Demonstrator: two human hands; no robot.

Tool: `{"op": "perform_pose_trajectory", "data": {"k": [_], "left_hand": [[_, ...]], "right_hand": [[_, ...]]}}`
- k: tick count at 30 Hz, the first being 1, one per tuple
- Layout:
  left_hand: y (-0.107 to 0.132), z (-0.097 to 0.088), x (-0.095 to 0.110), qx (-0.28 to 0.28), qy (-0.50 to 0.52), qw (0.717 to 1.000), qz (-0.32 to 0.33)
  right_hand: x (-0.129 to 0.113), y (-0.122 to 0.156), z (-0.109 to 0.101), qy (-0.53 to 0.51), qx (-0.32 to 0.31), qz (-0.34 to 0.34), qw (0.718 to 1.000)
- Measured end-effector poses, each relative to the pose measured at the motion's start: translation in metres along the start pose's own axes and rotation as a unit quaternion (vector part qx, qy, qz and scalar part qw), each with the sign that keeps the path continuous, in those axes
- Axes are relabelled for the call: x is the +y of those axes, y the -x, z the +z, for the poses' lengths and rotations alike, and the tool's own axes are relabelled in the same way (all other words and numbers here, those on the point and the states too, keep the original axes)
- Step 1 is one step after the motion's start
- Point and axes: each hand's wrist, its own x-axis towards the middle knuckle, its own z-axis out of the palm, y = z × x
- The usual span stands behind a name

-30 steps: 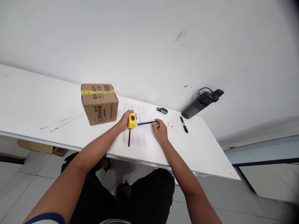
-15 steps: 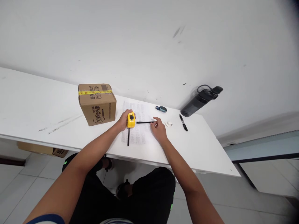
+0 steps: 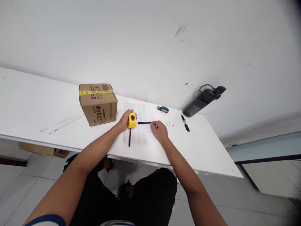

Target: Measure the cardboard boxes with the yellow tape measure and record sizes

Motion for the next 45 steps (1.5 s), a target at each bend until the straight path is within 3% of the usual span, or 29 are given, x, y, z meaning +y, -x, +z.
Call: {"op": "perform_pose_trajectory", "data": {"k": [7,12,15,22,25,28,32,37,45], "left_hand": [[0.0,0.001,0.0,-0.004,0.001,1.0,0.006],[0.0,0.001,0.0,-0.004,0.001,1.0,0.009],[0.0,0.001,0.0,-0.003,0.005,1.0,0.007],[0.0,0.001,0.001,-0.008,0.016,1.0,0.002],[-0.001,-0.001,0.0,-0.007,0.013,1.0,0.001],[-0.002,-0.002,-0.001,-0.008,0.009,1.0,0.003],[-0.003,-0.004,-0.002,-0.012,0.004,1.0,0.006],[-0.004,-0.004,-0.003,-0.015,0.005,1.0,0.009],[-0.004,-0.005,-0.002,-0.009,0.005,1.0,0.008]], "right_hand": [[0.0,0.0,-0.001,0.002,0.004,-0.007,1.0],[0.004,0.001,0.003,0.088,-0.002,-0.116,0.989],[0.006,0.0,0.007,0.123,-0.022,-0.148,0.981],[0.001,0.0,0.001,0.032,-0.05,-0.187,0.981],[0.001,0.0,-0.002,-0.034,-0.015,-0.133,0.99],[0.005,0.001,-0.008,-0.058,0.067,-0.069,0.994],[0.009,-0.001,-0.027,-0.057,0.139,-0.06,0.987],[0.01,-0.006,-0.045,-0.012,0.175,-0.022,0.984],[0.005,-0.008,-0.045,0.045,0.162,0.065,0.984]]}}
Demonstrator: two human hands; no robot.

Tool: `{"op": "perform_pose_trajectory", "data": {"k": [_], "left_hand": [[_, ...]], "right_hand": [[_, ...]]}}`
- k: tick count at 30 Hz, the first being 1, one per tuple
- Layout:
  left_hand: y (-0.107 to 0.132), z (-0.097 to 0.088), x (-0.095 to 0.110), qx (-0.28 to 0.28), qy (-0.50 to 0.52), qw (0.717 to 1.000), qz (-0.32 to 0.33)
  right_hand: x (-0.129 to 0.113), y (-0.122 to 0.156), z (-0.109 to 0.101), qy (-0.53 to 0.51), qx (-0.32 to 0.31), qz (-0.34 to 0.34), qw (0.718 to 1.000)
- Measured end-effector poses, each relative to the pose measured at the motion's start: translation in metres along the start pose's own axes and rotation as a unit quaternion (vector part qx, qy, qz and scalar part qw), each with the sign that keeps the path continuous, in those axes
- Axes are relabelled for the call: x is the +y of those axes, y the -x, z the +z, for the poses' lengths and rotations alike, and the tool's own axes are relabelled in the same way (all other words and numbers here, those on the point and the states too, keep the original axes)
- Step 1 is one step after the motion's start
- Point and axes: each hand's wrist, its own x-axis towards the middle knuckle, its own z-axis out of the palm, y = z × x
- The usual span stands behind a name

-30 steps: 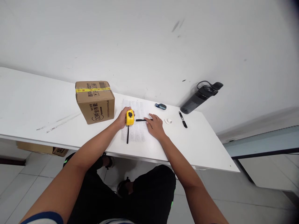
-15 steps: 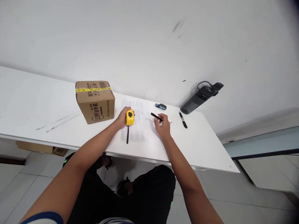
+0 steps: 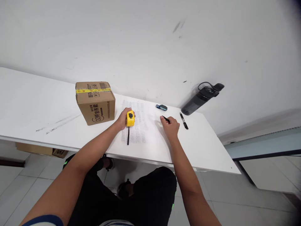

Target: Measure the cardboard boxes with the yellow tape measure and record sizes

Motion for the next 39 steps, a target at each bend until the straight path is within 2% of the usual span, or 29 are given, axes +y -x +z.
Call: {"op": "perform_pose_trajectory", "data": {"k": [26,34,39], "left_hand": [[0.0021,0.0017,0.0016,0.005,-0.002,1.0,-0.005],[0.0031,0.0027,0.0024,-0.003,0.002,1.0,-0.004],[0.0041,0.0035,0.0032,-0.007,0.001,1.0,-0.009]], "right_hand": [[-0.0014,0.0053,0.0009,-0.01,-0.027,0.001,1.0],[-0.0013,0.0042,0.0001,0.003,-0.018,0.007,1.0],[0.0033,0.0033,0.0057,0.027,-0.067,-0.04,0.997]]}}
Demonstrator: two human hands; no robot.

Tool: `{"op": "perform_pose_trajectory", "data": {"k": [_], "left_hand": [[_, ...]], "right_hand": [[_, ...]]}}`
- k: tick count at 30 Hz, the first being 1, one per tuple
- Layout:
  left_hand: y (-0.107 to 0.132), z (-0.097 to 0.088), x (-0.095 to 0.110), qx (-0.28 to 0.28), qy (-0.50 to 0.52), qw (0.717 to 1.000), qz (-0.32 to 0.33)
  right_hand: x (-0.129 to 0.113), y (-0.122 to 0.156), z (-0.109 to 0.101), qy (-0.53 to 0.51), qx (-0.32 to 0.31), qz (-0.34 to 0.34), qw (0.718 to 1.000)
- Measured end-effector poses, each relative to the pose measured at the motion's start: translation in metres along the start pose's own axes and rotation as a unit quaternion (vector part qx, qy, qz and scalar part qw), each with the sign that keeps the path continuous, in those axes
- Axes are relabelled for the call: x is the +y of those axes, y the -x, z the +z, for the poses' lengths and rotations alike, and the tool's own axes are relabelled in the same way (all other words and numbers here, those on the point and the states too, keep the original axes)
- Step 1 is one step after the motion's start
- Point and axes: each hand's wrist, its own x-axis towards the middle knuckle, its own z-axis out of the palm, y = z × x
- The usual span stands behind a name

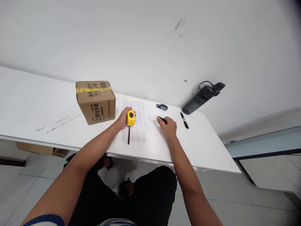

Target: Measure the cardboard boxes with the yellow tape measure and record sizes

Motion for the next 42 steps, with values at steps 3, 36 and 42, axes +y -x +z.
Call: {"op": "perform_pose_trajectory", "data": {"k": [3,36,42], "left_hand": [[0.0,0.0,0.0,-0.001,-0.003,1.0,0.002],[0.169,0.049,0.047,0.058,-0.341,0.878,0.331],[0.153,-0.032,0.125,0.422,-0.532,0.69,0.251]], "right_hand": [[0.005,0.0,0.008,-0.008,-0.04,-0.053,0.998],[-0.158,0.11,-0.039,-0.533,-0.05,-0.057,0.843],[-0.168,0.121,-0.063,-0.566,-0.072,-0.008,0.821]]}}
